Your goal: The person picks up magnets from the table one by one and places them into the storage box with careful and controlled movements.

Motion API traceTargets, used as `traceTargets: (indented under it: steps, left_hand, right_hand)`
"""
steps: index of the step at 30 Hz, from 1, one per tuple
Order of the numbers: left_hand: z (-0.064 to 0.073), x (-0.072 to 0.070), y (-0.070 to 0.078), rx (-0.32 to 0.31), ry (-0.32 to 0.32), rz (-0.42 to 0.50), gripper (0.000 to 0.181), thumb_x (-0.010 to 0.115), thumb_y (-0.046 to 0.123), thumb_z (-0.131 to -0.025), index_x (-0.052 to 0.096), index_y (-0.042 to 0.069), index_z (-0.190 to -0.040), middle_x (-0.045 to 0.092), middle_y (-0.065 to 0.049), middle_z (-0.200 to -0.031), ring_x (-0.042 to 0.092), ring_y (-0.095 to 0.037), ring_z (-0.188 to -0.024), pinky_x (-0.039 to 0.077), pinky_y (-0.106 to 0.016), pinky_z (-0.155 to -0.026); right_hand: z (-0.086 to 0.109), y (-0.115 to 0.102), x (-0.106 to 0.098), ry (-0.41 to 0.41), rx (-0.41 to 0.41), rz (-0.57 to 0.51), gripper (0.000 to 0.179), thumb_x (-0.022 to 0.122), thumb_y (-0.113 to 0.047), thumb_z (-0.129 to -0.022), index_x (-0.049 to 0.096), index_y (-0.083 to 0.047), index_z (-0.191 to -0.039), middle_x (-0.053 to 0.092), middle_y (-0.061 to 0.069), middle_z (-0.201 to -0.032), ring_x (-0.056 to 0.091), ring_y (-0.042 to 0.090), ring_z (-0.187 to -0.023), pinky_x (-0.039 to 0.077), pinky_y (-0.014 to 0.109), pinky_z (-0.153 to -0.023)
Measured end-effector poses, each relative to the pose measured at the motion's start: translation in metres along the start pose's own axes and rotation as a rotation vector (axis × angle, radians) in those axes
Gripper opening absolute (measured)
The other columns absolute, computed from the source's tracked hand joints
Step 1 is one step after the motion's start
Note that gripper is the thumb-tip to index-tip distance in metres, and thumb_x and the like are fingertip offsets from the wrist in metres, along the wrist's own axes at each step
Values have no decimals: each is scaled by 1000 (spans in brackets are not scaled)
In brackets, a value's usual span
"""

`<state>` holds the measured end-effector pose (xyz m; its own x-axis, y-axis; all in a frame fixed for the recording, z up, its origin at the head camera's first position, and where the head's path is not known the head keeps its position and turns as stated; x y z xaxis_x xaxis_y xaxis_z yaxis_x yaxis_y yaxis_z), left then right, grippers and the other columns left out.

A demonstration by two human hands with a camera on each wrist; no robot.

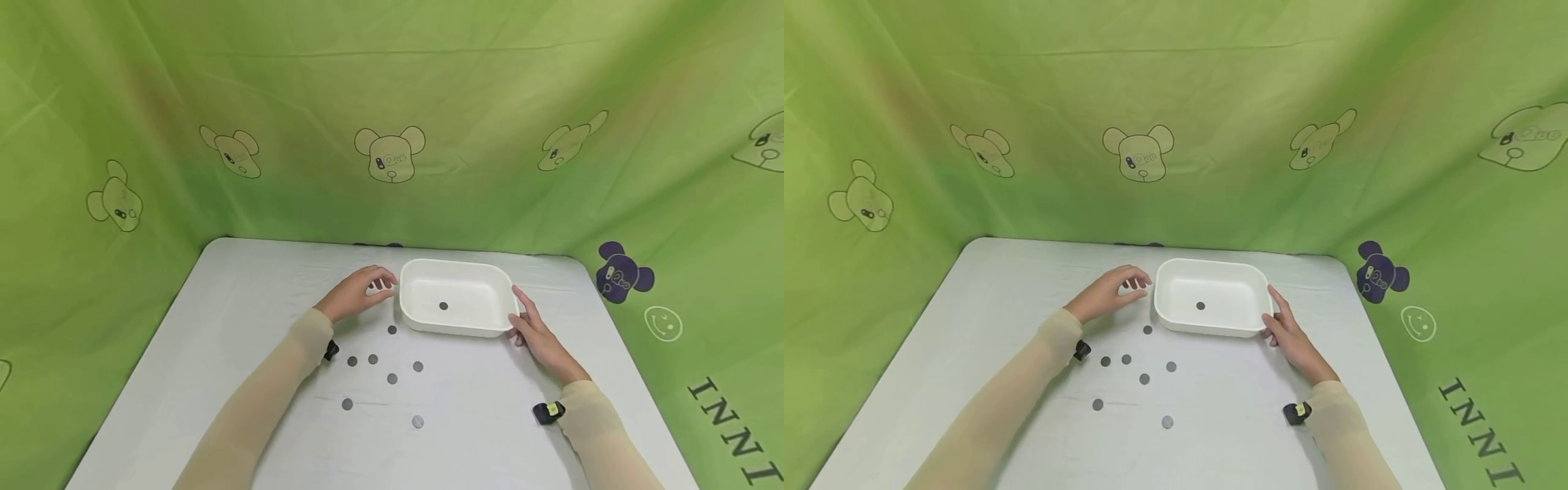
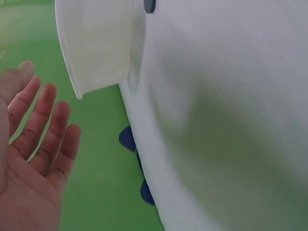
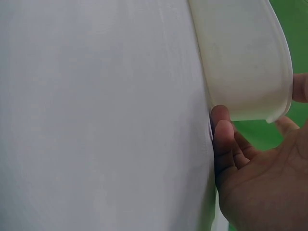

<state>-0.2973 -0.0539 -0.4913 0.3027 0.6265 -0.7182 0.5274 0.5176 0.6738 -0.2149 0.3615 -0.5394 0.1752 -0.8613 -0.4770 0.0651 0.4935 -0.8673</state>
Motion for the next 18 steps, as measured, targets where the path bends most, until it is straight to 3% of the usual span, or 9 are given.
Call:
traceTargets:
  steps: [18]
  left_hand:
    - [53, -17, -11, -31, -79, -144, 26, 75, 26, -104, 71, 20, -129, 70, 7, -119, 64, -16, -110, 53, -37, -98]
  right_hand:
    - [2, -3, 0, -3, 21, 2, 72, 42, -37, -118, -3, -33, -173, 56, 14, -104, 52, 19, -84, 47, 26, -76]
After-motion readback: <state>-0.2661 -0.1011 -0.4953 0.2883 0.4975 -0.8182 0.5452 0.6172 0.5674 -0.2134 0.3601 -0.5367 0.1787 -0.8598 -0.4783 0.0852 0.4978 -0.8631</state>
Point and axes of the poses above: each hand's wrist, its own z-axis away from the middle knuckle, its own x-axis out of the palm, y = z × x, the point moved 2 cm from there along -z, towards the middle knuckle
